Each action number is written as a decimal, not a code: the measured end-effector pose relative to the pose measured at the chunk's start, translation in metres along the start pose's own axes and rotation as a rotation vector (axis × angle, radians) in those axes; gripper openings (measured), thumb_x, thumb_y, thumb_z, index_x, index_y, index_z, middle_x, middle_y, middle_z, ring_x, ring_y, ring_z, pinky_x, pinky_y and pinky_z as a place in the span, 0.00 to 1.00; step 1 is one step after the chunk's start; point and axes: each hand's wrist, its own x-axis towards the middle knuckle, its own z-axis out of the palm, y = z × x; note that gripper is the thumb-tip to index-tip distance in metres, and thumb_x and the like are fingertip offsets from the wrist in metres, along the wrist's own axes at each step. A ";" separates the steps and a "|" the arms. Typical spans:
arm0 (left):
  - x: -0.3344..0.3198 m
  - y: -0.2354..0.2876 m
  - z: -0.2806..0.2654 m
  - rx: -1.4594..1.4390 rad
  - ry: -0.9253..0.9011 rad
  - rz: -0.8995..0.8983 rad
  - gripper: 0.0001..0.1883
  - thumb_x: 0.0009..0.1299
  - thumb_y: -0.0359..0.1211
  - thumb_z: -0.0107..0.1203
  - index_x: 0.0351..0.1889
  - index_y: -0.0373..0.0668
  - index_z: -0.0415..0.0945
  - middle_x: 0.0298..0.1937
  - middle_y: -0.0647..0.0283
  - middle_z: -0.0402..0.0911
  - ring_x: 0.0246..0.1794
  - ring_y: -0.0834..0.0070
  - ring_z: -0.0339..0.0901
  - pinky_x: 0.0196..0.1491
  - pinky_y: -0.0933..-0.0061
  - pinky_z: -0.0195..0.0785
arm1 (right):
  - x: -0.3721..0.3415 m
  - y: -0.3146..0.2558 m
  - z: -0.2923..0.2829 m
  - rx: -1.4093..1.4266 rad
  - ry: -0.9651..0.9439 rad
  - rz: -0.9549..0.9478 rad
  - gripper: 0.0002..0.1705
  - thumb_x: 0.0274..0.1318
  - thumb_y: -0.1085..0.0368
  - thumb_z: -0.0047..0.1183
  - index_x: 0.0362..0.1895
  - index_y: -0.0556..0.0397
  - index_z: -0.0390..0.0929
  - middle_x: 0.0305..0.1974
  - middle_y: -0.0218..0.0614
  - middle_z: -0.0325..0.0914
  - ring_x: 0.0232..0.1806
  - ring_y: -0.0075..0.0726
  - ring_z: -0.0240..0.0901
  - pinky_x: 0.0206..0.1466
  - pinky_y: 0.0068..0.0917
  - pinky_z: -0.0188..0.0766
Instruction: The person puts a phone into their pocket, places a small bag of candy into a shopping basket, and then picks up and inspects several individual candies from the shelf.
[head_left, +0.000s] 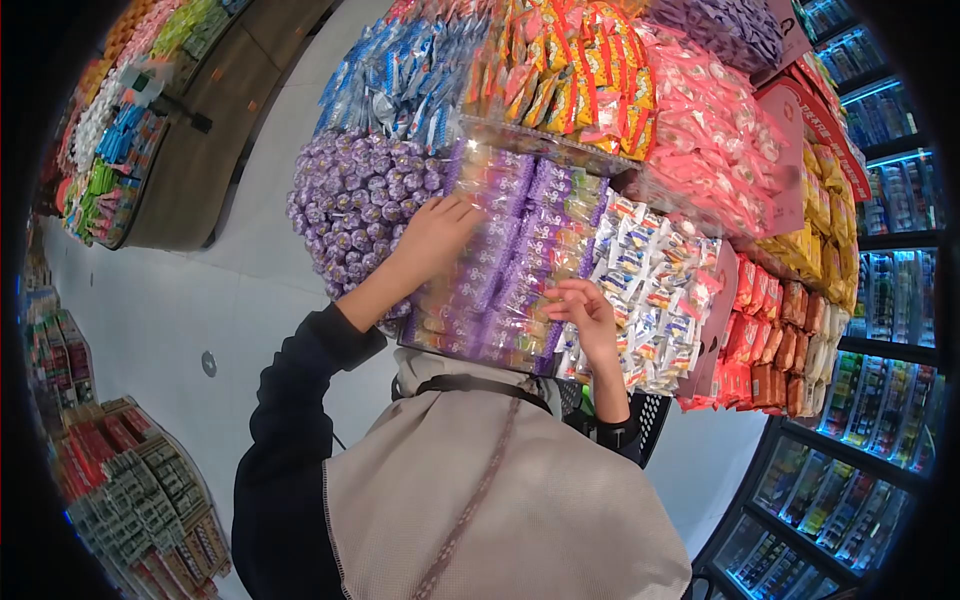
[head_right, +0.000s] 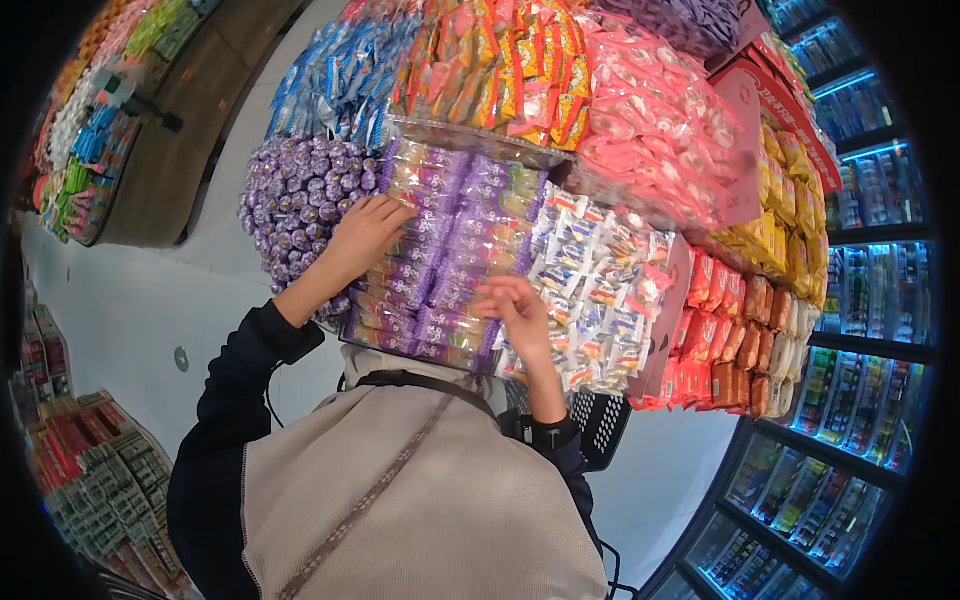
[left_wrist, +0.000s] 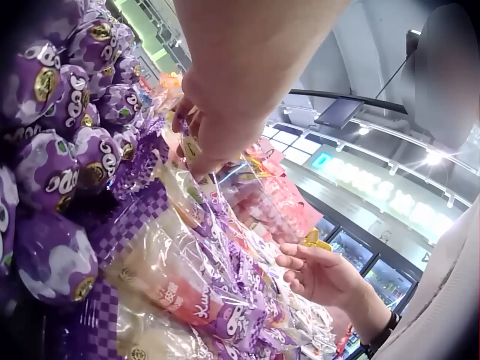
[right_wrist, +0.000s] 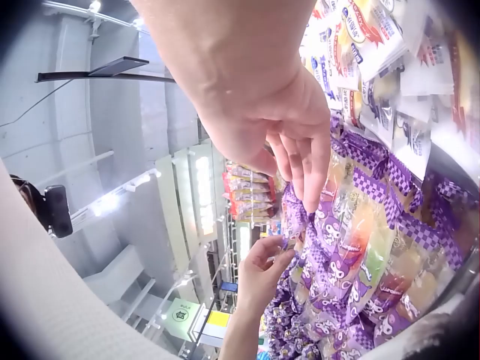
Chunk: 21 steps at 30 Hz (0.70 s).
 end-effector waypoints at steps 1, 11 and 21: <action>0.000 0.000 0.000 0.008 -0.001 0.000 0.16 0.54 0.28 0.51 0.43 0.44 0.69 0.43 0.63 0.72 0.50 0.68 0.66 0.51 0.68 0.58 | 0.000 0.000 0.001 0.014 -0.003 0.005 0.11 0.60 0.68 0.40 0.45 0.60 0.66 0.39 0.45 0.75 0.34 0.35 0.75 0.39 0.26 0.74; -0.005 0.002 -0.004 -0.022 0.055 -0.008 0.15 0.55 0.31 0.53 0.42 0.44 0.70 0.43 0.65 0.70 0.48 0.69 0.66 0.50 0.69 0.59 | -0.001 -0.006 0.000 -0.024 0.015 0.007 0.12 0.60 0.67 0.39 0.45 0.60 0.66 0.39 0.43 0.75 0.35 0.34 0.75 0.38 0.23 0.72; -0.009 0.006 0.009 -0.025 0.086 -0.017 0.15 0.54 0.29 0.49 0.41 0.44 0.71 0.41 0.67 0.71 0.46 0.69 0.67 0.46 0.70 0.60 | -0.001 -0.003 0.000 -0.046 0.030 0.019 0.11 0.60 0.68 0.39 0.44 0.61 0.67 0.38 0.41 0.75 0.35 0.31 0.74 0.39 0.23 0.71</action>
